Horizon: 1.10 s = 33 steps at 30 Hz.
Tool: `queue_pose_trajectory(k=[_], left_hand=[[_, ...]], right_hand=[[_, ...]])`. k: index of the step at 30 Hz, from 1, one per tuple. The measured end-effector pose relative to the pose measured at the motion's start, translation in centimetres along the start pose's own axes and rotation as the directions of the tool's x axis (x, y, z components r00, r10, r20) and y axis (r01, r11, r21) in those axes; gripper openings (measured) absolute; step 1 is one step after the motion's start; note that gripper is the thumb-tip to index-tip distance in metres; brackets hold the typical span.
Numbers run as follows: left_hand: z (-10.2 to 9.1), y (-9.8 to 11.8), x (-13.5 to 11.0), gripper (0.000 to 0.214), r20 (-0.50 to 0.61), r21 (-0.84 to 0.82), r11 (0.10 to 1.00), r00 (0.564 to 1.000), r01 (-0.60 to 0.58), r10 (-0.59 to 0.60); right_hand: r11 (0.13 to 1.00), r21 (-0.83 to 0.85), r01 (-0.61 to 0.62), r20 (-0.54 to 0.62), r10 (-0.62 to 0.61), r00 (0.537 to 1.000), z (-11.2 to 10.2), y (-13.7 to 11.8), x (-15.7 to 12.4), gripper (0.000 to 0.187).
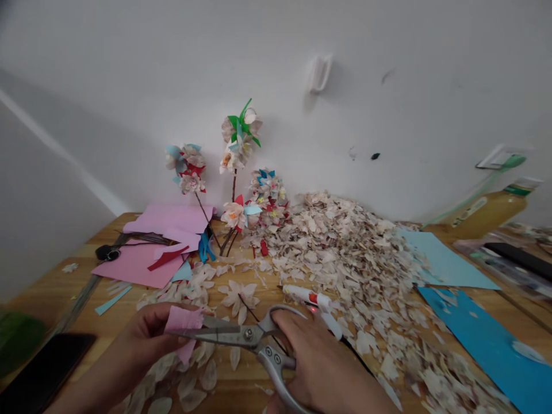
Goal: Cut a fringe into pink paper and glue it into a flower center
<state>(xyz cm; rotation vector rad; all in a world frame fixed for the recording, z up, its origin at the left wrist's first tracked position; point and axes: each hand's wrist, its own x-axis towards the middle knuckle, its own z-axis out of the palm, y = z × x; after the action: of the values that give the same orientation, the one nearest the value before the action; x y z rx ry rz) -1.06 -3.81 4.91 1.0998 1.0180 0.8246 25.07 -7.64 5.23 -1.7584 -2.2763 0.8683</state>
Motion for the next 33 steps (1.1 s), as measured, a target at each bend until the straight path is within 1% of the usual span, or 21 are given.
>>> queue_pose_trajectory(k=[7,13,19,25,28,33], left_hand=[[0.63,0.53,-0.20,0.029,0.002,-0.022,1.000,1.000,0.007,-0.007],[0.50,0.44,-0.18,0.030,-0.020,-0.008,1.000,1.000,0.019,-0.019],[0.37,0.30,-0.18,0.027,0.000,-0.034,0.999,0.999,0.040,-0.040],[0.42,0.27,-0.14,0.028,-0.013,-0.028,0.999,0.999,0.031,-0.031],[0.38,0.33,-0.11,0.028,-0.018,-0.016,1.000,1.000,0.004,-0.005],[0.23,0.36,-0.04,0.028,-0.032,0.065,0.998,0.999,-0.008,0.010]], right_hand=[[1.000,-0.023,-0.005,-0.021,0.005,1.000,0.45,0.01,-0.22,0.067],[1.000,-0.018,-0.009,-0.018,0.009,1.000,0.42,-0.34,-0.09,0.063],[0.998,-0.059,-0.035,-0.033,0.033,0.999,0.67,0.10,0.00,0.061],[0.999,-0.033,-0.033,-0.021,0.032,0.999,0.42,0.18,-0.08,0.061],[1.000,-0.014,-0.010,-0.006,0.010,1.000,0.15,0.07,-0.04,0.058],[1.000,0.014,0.017,0.009,-0.017,1.000,0.13,0.11,0.07,0.061]])
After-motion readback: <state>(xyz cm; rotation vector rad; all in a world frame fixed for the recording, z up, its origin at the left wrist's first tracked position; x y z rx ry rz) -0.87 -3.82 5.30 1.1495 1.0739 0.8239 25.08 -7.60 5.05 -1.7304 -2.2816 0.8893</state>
